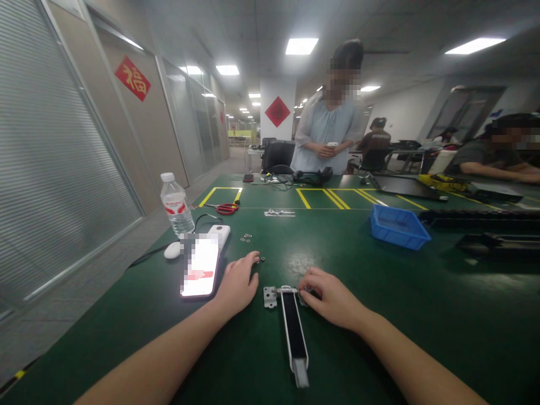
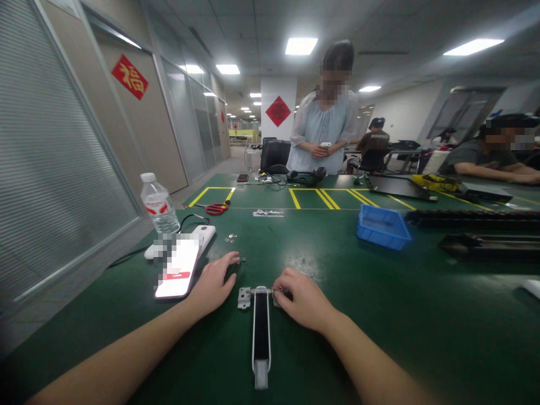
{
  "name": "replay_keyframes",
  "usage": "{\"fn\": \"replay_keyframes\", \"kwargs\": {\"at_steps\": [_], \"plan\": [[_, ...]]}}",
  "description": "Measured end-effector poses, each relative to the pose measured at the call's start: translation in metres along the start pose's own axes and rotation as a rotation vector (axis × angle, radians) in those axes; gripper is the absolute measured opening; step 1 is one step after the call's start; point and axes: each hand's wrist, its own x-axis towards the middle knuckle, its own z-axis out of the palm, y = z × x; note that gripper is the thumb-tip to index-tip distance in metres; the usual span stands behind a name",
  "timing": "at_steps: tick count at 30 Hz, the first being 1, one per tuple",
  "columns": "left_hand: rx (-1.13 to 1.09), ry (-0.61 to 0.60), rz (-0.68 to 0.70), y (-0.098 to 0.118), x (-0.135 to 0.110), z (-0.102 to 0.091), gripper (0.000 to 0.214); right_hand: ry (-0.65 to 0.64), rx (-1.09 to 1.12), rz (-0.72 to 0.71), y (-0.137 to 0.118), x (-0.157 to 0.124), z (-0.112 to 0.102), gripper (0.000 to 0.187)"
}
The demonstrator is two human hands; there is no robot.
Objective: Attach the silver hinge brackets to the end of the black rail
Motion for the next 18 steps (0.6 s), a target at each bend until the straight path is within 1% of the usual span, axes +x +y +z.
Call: {"fn": "replay_keyframes", "kwargs": {"at_steps": [5, 10, 15, 18], "plan": [[0.039, -0.012, 0.016, 0.0039, -0.0002, -0.0058, 0.04, -0.007, -0.001, 0.009, -0.0022, -0.0001, -0.001, 0.012], [0.109, -0.02, 0.079, 0.0041, 0.0001, -0.0085, 0.031, -0.018, 0.001, 0.011, -0.0033, 0.0002, -0.0019, 0.012], [0.224, -0.083, 0.119, 0.0039, 0.0007, -0.0081, 0.021, -0.041, -0.013, 0.016, -0.0026, 0.0, -0.0034, 0.011], [0.22, -0.107, 0.145, 0.0022, 0.0004, -0.0075, 0.021, -0.043, -0.011, 0.016, -0.0031, 0.0002, -0.0039, 0.012]]}}
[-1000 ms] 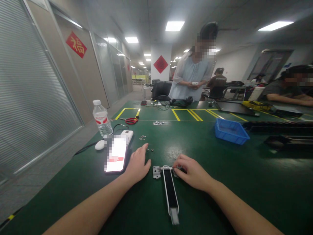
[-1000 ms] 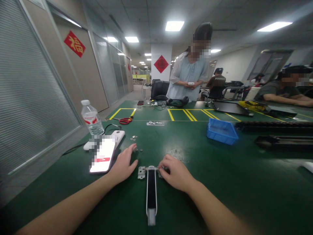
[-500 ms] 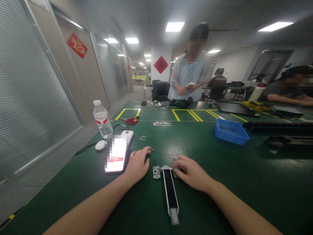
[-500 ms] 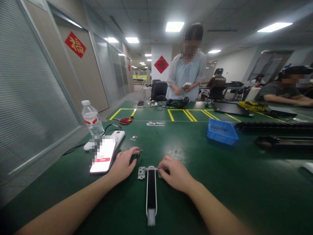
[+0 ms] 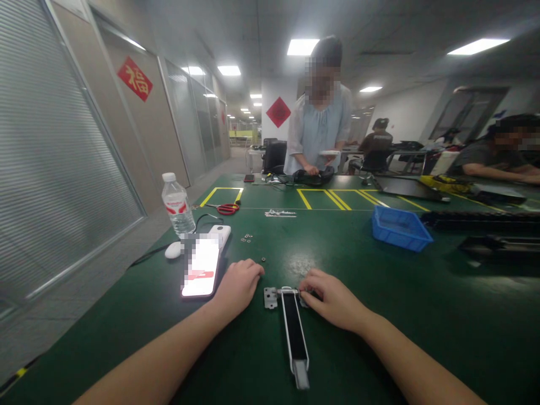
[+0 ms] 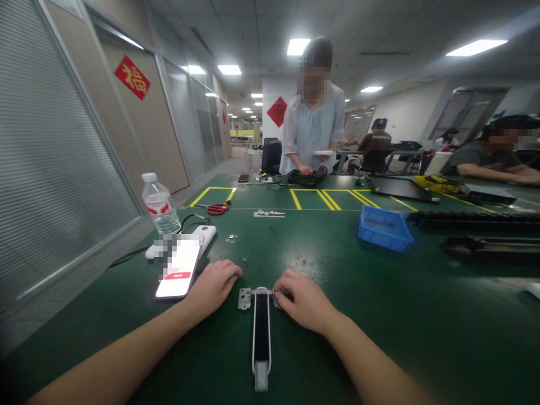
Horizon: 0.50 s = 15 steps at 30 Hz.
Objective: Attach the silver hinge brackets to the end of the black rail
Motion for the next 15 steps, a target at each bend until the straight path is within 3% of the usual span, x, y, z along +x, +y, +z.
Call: {"fn": "replay_keyframes", "kwargs": {"at_steps": [8, 15], "plan": [[-0.332, 0.115, 0.05, 0.001, -0.001, 0.0, 0.014, -0.003, -0.004, -0.005, 0.0, 0.0, 0.0, 0.011], [-0.413, 0.031, 0.062, 0.009, -0.003, -0.004, 0.008, -0.002, 0.003, -0.012, 0.001, 0.0, 0.0, 0.011]]}}
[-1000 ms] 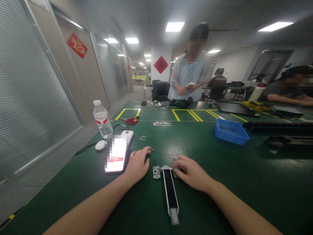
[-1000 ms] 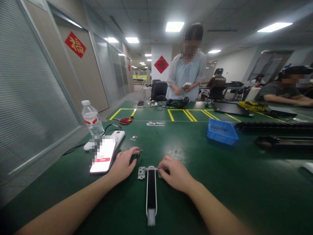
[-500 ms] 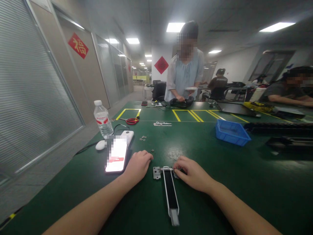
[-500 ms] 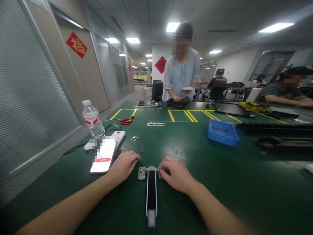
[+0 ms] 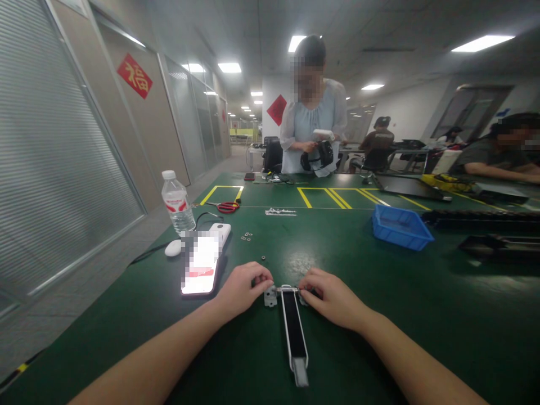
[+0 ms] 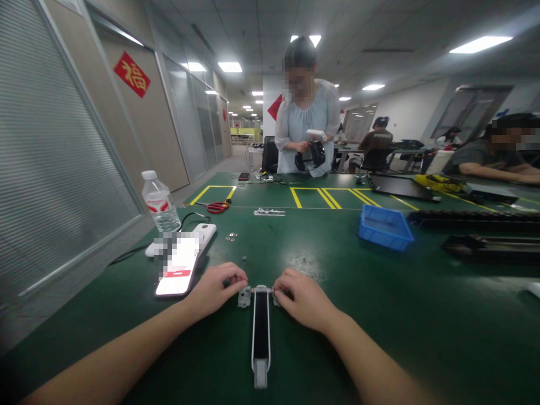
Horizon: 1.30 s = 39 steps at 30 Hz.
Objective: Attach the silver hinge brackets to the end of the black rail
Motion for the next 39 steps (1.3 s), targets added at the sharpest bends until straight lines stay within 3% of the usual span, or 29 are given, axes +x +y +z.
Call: {"fn": "replay_keyframes", "kwargs": {"at_steps": [8, 23, 39], "plan": [[0.018, -0.086, 0.035, 0.0022, -0.0003, -0.0014, 0.006, -0.002, -0.004, 0.0, 0.0, -0.0006, -0.0004, 0.011], [0.033, -0.133, 0.05, 0.0039, -0.0008, -0.0023, 0.004, 0.002, -0.01, -0.005, 0.0001, 0.0001, 0.0, 0.011], [0.045, -0.062, 0.065, 0.0009, -0.0027, 0.0039, 0.002, -0.003, -0.011, -0.001, -0.001, 0.0012, 0.0011, 0.012]]}}
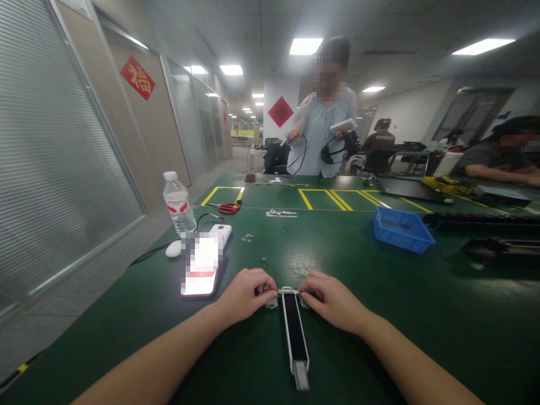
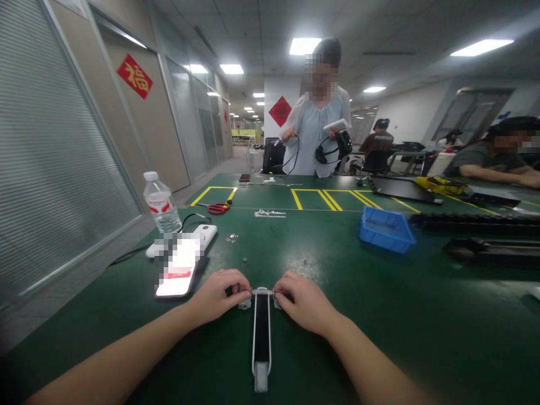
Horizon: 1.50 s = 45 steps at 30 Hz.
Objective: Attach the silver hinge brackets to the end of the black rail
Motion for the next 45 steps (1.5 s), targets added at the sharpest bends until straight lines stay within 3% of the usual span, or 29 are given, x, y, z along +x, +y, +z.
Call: {"fn": "replay_keyframes", "kwargs": {"at_steps": [30, 45], "plan": [[-0.036, -0.02, 0.027, -0.0019, 0.0001, -0.0035, 0.003, -0.001, 0.002, -0.003, 0.0011, -0.0011, 0.0002, 0.011], [-0.127, 0.033, 0.05, -0.0024, -0.0008, -0.0001, 0.003, 0.0, 0.006, -0.01, 0.0003, -0.0006, -0.0001, 0.011]]}}
